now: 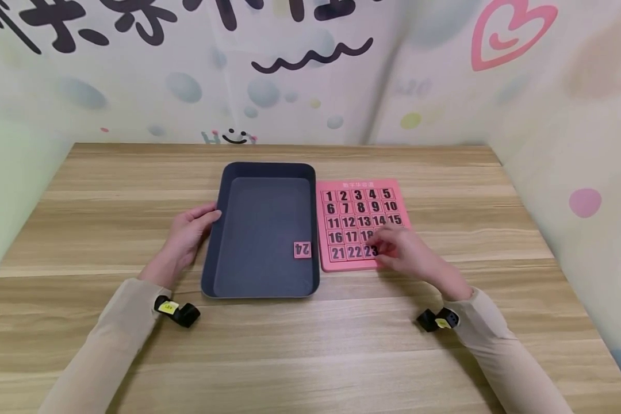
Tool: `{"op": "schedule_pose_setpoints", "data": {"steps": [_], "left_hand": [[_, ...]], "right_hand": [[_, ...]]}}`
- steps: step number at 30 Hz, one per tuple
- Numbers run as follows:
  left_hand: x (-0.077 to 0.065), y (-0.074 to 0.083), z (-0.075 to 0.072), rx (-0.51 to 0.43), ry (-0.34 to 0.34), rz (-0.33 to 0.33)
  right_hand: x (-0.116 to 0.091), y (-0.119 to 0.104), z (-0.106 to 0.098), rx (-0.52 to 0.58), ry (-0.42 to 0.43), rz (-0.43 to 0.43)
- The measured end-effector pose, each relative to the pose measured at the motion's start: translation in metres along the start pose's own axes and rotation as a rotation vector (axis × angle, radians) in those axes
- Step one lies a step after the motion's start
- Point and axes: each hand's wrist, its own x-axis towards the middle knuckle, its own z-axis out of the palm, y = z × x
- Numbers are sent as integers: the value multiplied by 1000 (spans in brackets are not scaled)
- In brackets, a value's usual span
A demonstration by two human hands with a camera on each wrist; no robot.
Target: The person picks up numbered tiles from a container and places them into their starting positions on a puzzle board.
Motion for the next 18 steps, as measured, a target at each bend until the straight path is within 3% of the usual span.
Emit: {"op": "schedule_pose_setpoints", "data": {"steps": [3,9,13,18], "left_hand": [[0,0,0,-4,0,4],[-1,1,-1,3,-3,3],[-2,1,-1,20,-4,-4],[-1,0,-1,25,4,-8]], "right_hand": [[7,-9,-1,-31,23,-2],[39,-37,11,39,76,-147],[61,-54,23,67,61,-231],[79,-69,36,17,38,-298]]}}
